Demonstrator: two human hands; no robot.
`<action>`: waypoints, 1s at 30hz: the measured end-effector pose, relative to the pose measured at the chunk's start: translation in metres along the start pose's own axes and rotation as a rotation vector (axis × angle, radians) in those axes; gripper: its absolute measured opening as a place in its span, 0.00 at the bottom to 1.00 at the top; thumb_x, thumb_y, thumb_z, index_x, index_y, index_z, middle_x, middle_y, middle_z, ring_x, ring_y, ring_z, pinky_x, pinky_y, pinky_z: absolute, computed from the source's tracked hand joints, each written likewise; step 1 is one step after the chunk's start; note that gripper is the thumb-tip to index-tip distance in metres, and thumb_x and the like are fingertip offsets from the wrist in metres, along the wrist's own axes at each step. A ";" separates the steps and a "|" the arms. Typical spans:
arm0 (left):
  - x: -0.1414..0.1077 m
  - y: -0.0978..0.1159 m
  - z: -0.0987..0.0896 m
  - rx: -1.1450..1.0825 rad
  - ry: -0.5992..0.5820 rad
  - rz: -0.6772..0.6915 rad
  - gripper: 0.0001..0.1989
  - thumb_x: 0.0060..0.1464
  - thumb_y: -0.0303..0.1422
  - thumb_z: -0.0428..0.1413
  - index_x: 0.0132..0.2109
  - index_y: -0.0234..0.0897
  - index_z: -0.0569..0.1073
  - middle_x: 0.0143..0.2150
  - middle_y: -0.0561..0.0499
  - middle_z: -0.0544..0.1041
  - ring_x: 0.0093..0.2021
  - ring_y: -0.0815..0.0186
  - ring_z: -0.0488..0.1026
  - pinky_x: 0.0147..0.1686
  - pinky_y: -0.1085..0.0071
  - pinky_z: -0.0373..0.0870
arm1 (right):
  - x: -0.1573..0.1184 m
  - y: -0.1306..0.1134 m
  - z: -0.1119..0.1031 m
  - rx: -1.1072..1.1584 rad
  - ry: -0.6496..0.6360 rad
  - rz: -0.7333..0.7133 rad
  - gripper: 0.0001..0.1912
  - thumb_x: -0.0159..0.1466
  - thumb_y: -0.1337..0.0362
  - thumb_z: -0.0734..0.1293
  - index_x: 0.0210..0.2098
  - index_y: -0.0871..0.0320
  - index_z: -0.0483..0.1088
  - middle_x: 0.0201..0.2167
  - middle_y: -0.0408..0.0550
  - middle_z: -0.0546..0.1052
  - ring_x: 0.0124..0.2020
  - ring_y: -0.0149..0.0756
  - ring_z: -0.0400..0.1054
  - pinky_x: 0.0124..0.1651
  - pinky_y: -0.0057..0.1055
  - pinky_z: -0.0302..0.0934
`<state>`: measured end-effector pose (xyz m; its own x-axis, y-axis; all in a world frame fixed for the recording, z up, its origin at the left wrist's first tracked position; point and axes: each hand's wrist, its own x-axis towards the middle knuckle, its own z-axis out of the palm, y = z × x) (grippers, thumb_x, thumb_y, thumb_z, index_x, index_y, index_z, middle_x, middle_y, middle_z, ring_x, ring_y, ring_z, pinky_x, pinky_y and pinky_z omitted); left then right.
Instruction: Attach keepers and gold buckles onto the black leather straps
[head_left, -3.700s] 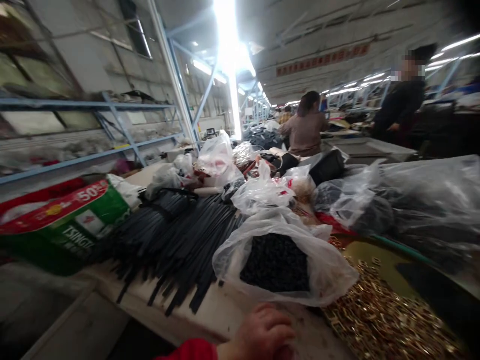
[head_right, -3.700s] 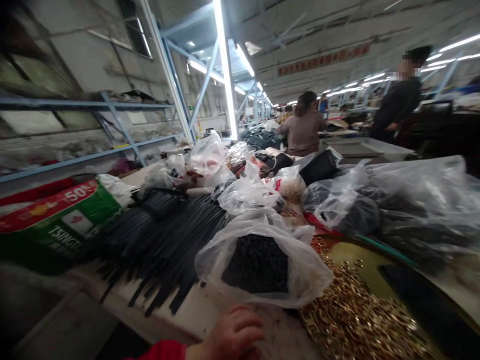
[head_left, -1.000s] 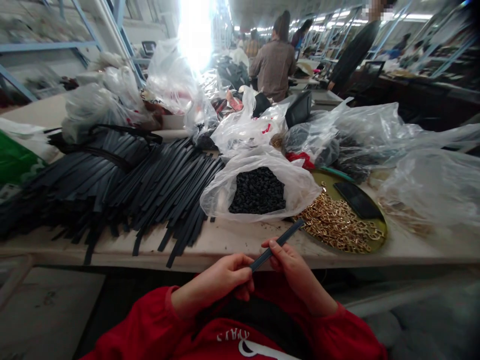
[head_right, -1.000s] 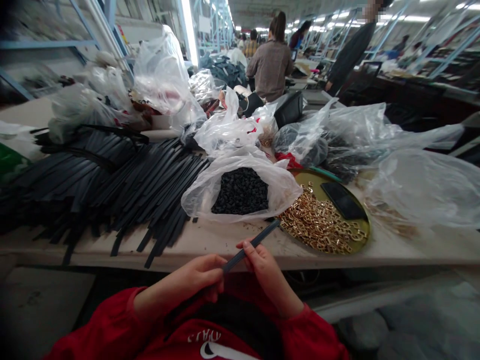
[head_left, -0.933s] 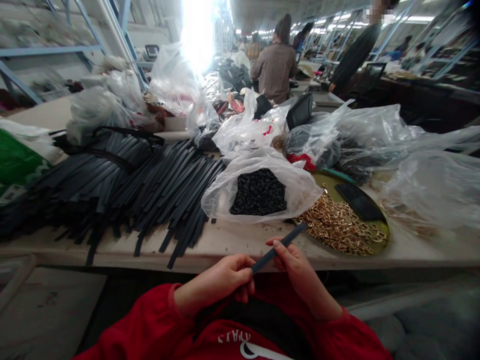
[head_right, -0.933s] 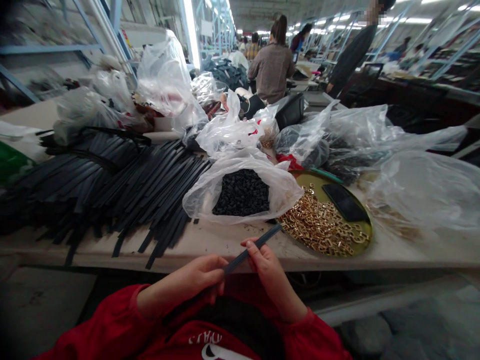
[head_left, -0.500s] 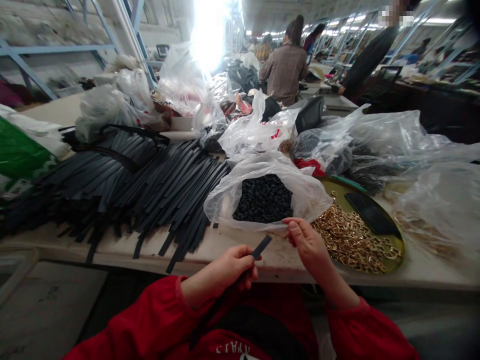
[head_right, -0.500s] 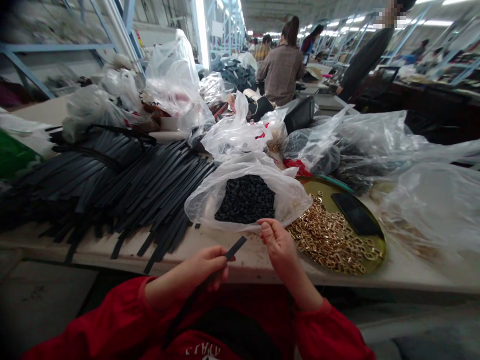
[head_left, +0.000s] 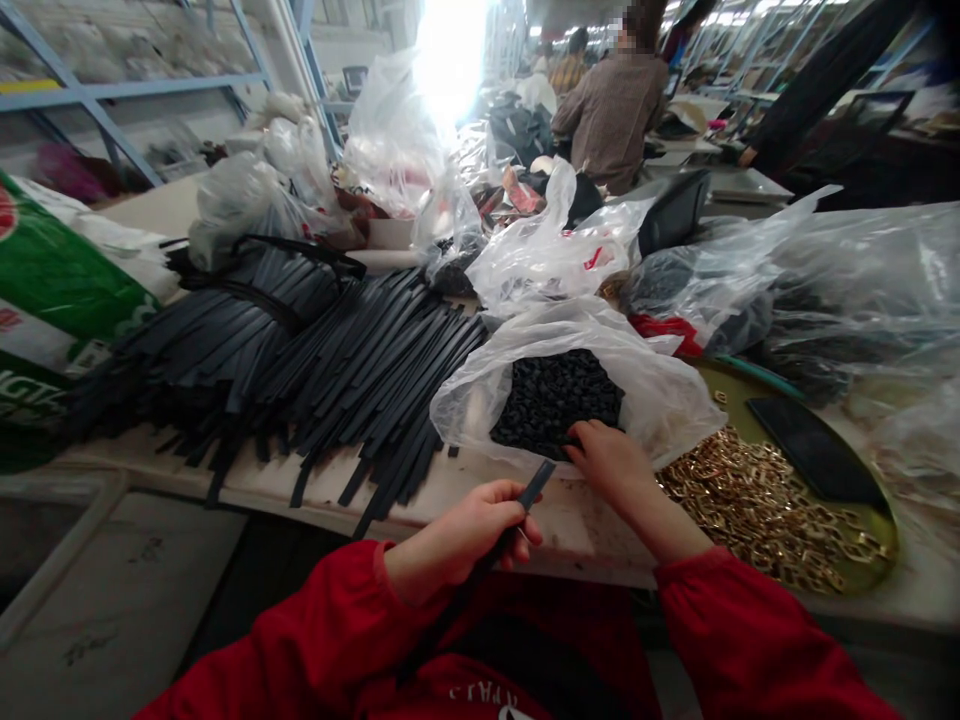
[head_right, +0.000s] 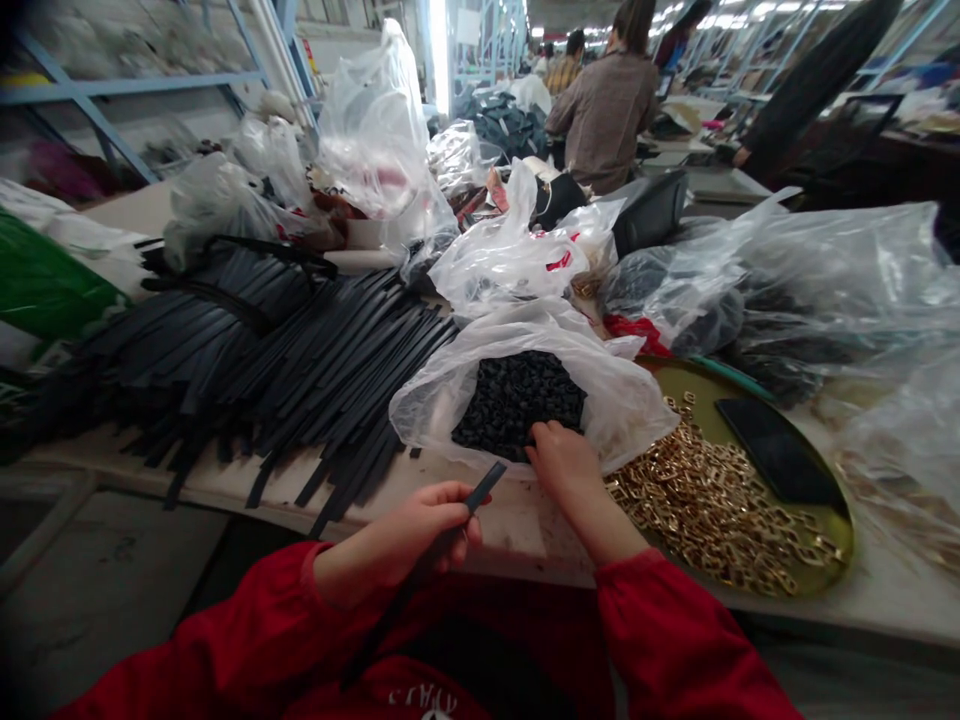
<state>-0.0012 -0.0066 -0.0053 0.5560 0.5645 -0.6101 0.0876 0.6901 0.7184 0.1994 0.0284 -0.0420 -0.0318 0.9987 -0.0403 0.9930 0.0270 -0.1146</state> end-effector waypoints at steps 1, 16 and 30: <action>-0.001 0.000 0.000 -0.007 -0.007 -0.002 0.10 0.44 0.31 0.49 0.38 0.35 0.63 0.25 0.55 0.71 0.17 0.77 0.63 0.14 0.81 0.55 | -0.001 0.002 0.000 0.020 0.009 0.000 0.06 0.58 0.65 0.61 0.34 0.59 0.68 0.33 0.53 0.73 0.33 0.41 0.68 0.32 0.32 0.53; -0.021 0.006 0.019 0.038 -0.037 0.050 0.13 0.44 0.29 0.49 0.41 0.34 0.65 0.26 0.56 0.71 0.17 0.77 0.64 0.15 0.81 0.54 | -0.063 -0.018 -0.031 1.576 0.019 0.353 0.12 0.49 0.58 0.69 0.30 0.56 0.64 0.20 0.39 0.70 0.21 0.27 0.60 0.26 0.26 0.54; -0.027 -0.004 0.012 -0.393 -0.262 -0.119 0.14 0.47 0.25 0.51 0.43 0.28 0.69 0.34 0.48 0.71 0.26 0.74 0.67 0.22 0.78 0.59 | -0.098 -0.025 -0.004 1.987 -0.037 0.577 0.15 0.44 0.65 0.74 0.30 0.55 0.68 0.22 0.35 0.71 0.21 0.21 0.62 0.25 0.18 0.60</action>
<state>-0.0062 -0.0300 0.0128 0.7549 0.3729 -0.5395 -0.1271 0.8902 0.4374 0.1777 -0.0700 -0.0310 0.1436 0.8714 -0.4692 -0.5605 -0.3191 -0.7642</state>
